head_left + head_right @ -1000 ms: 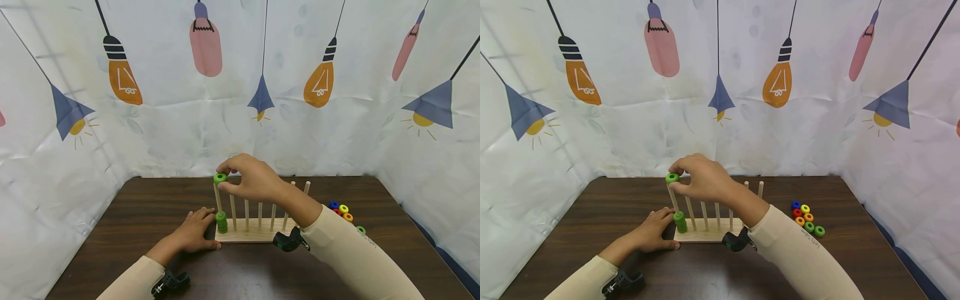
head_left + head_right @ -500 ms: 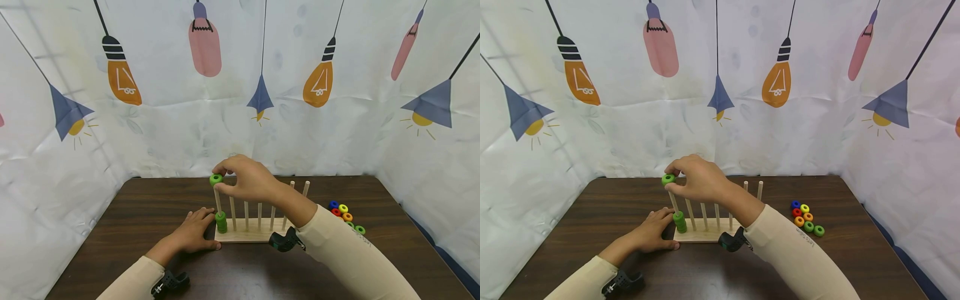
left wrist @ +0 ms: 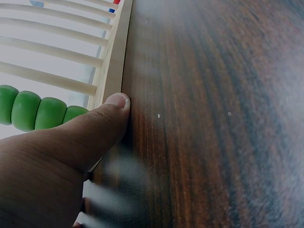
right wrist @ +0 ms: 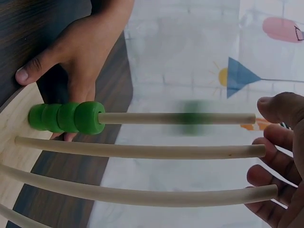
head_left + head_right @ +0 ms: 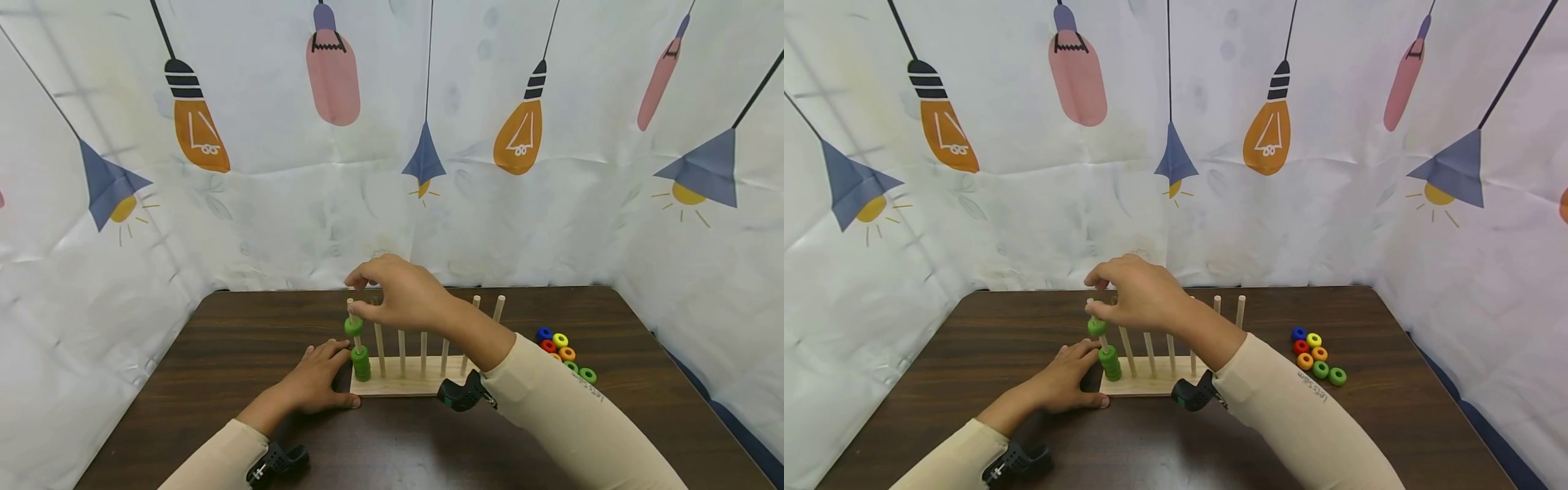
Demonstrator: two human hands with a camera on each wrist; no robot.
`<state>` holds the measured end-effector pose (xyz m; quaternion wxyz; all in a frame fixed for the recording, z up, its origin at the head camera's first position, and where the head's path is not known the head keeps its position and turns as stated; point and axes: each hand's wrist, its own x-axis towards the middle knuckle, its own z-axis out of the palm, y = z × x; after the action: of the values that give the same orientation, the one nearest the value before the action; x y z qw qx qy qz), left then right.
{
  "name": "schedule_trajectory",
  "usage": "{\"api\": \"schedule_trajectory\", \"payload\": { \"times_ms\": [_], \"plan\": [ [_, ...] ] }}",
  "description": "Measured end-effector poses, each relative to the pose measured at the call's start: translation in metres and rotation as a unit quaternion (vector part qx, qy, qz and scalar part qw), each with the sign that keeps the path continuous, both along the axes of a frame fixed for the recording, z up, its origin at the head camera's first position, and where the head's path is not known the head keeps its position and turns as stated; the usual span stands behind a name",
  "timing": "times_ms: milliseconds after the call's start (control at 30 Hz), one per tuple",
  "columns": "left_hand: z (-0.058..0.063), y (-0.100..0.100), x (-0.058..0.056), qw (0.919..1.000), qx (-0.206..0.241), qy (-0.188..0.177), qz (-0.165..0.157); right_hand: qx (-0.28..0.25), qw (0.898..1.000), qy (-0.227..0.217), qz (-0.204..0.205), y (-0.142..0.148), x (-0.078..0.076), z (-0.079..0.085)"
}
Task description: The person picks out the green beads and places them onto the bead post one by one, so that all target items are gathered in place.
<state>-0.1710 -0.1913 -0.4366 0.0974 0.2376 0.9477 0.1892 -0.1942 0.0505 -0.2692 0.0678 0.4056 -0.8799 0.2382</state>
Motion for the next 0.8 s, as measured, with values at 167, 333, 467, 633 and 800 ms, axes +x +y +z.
{"api": "schedule_trajectory", "payload": {
  "times_ms": [167,333,467,633,800],
  "plan": [
    [0.000,0.000,0.000,1.0000,0.004,0.001,0.000,0.002,1.000,-0.004,-0.016,0.007,0.001,0.002],
    [0.000,-0.001,0.001,1.0000,0.003,-0.001,0.003,0.011,0.999,-0.008,-0.035,0.022,0.002,0.006],
    [0.000,-0.001,0.002,1.0000,0.002,0.000,0.006,0.009,0.999,-0.003,-0.050,0.039,0.003,0.009],
    [-0.001,0.000,0.001,1.0000,-0.002,0.006,0.006,0.005,0.998,0.007,-0.068,0.063,0.003,0.010],
    [-0.001,0.001,0.000,1.0000,-0.006,0.005,0.005,-0.003,0.996,0.007,-0.085,0.087,0.005,0.007]
  ]
}}
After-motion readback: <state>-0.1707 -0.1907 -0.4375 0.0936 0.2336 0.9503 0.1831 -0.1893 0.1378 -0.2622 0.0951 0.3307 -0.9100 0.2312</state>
